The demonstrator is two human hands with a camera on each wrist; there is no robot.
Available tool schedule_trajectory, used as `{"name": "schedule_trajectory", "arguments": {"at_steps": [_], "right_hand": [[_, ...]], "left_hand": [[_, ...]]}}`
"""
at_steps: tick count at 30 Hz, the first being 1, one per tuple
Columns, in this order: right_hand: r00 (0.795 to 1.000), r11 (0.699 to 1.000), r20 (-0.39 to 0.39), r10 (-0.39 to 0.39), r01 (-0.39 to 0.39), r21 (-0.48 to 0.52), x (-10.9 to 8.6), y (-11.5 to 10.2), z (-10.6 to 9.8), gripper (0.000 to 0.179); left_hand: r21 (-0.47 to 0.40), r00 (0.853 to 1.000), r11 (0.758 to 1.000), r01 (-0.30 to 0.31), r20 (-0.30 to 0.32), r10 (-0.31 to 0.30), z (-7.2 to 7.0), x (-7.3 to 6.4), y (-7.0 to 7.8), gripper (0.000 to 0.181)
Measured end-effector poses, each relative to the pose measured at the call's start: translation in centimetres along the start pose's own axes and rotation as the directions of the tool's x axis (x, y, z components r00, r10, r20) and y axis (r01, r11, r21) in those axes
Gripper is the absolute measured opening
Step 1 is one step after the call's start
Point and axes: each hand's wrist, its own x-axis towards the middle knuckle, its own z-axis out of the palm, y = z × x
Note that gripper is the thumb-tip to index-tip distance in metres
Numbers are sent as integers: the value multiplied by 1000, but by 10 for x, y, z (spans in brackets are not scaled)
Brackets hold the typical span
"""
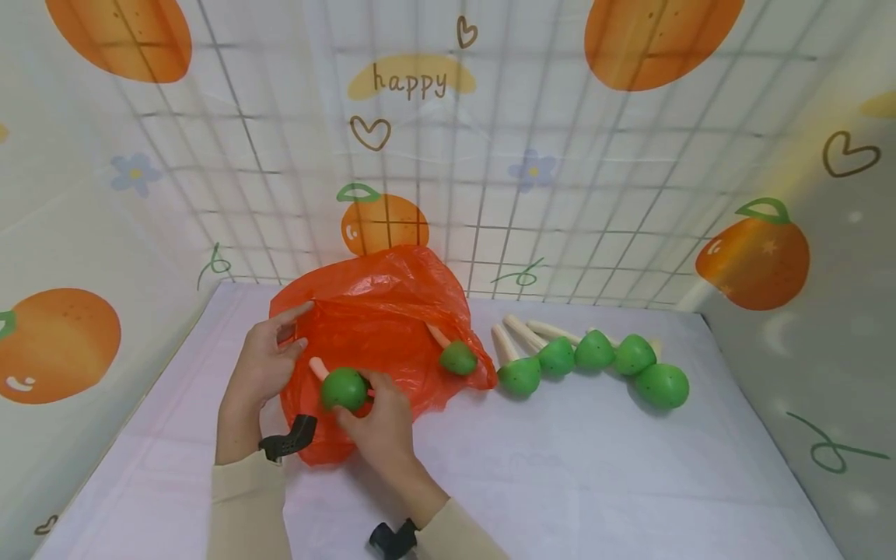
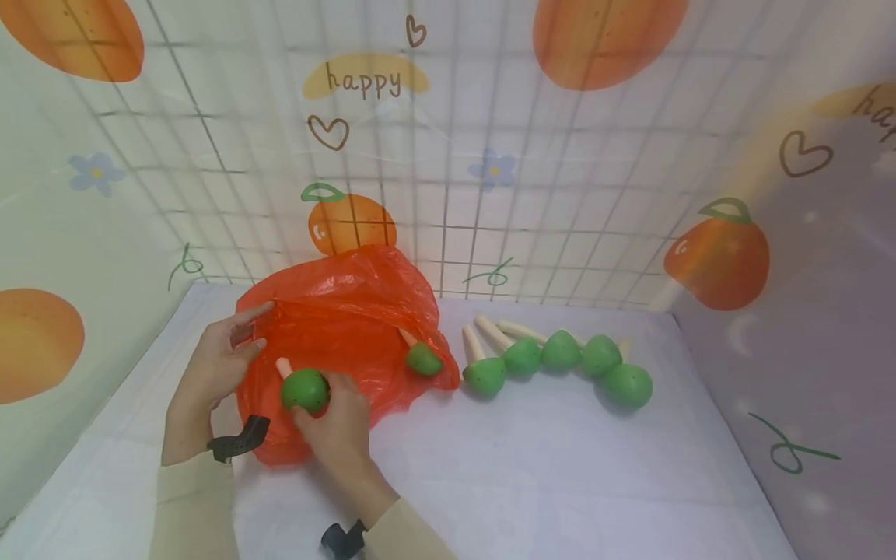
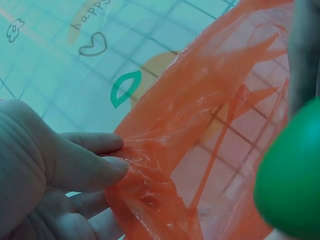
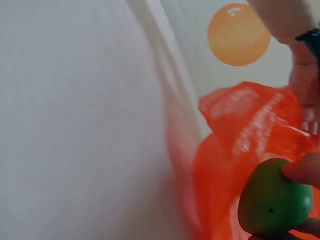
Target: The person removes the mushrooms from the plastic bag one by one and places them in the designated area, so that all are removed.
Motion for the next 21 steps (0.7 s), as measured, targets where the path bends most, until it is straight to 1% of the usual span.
{"name": "schedule_trajectory", "arguments": {"at_steps": [4, 8, 14, 21], "right_hand": [[1000, 999, 6, 25, -25, 34, 1, 1, -15, 56], [1000, 997, 11, 29, -30, 68, 0, 2, -29, 56], [1000, 995, -3, 3, -3, 98, -2, 3, -52, 55], [999, 993, -33, -1, 5, 115, -4, 4, -78, 56]], "left_hand": [[11, 1000, 1000, -6, -8, 6, 0, 0, -1, 56], [19, 1000, 1000, -8, -13, 8, 1, 0, -2, 56], [26, 1000, 1000, 4, -11, -3, 2, 1, -2, 56], [27, 1000, 1000, -1, -16, 2, 4, 1, 0, 57]]}}
